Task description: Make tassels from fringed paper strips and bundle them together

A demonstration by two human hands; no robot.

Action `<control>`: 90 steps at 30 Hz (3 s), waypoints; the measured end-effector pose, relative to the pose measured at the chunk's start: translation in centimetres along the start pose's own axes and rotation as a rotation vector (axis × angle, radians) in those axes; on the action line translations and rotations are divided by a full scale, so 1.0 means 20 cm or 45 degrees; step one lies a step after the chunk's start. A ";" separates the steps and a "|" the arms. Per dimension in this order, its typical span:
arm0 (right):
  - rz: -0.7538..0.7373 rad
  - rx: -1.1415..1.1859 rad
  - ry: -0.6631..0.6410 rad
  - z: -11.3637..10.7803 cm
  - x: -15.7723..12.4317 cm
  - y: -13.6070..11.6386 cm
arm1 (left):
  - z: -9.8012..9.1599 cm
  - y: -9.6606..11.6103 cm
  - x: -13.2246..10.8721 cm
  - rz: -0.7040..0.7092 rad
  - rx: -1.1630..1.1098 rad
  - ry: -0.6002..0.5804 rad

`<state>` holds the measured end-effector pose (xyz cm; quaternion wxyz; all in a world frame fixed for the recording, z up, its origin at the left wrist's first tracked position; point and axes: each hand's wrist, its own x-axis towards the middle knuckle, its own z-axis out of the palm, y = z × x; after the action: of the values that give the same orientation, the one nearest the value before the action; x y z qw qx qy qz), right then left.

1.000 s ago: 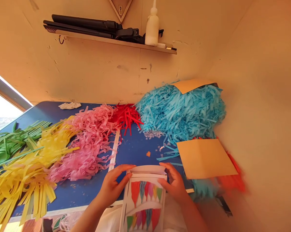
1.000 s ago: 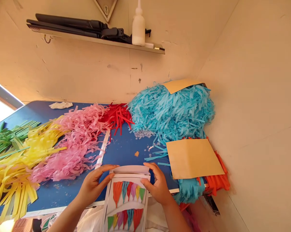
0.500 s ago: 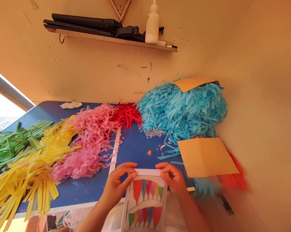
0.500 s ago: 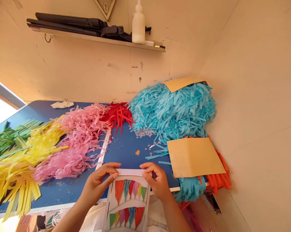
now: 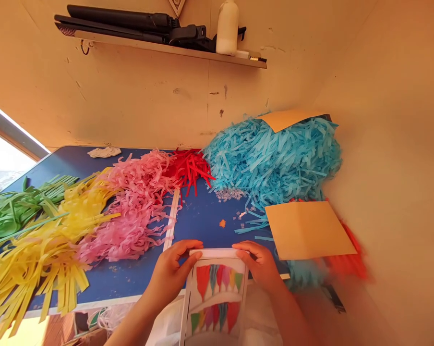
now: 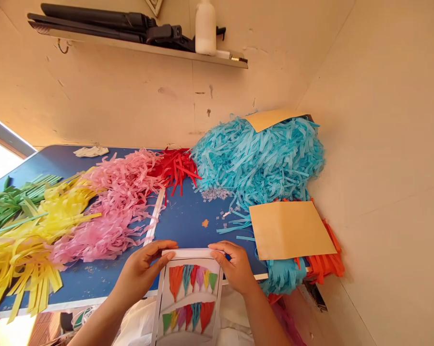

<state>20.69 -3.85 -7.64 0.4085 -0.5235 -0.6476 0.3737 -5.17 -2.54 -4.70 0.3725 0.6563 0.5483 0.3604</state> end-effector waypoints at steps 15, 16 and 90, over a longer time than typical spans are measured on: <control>-0.266 -0.542 -0.558 0.05 0.25 -0.33 | 0.08 0.02 -0.04 -0.200 -0.581 -0.023; -0.251 -0.541 -0.563 0.05 0.25 -0.33 | 0.08 0.02 -0.05 -0.231 -0.646 -0.031; 0.125 0.320 0.148 0.08 -0.14 -0.17 | 0.11 0.33 0.22 1.224 0.841 -0.528</control>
<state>18.23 -7.36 -5.60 0.4888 -0.5200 -0.5445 0.4406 0.34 0.84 0.49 0.0443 0.9669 0.1903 0.1640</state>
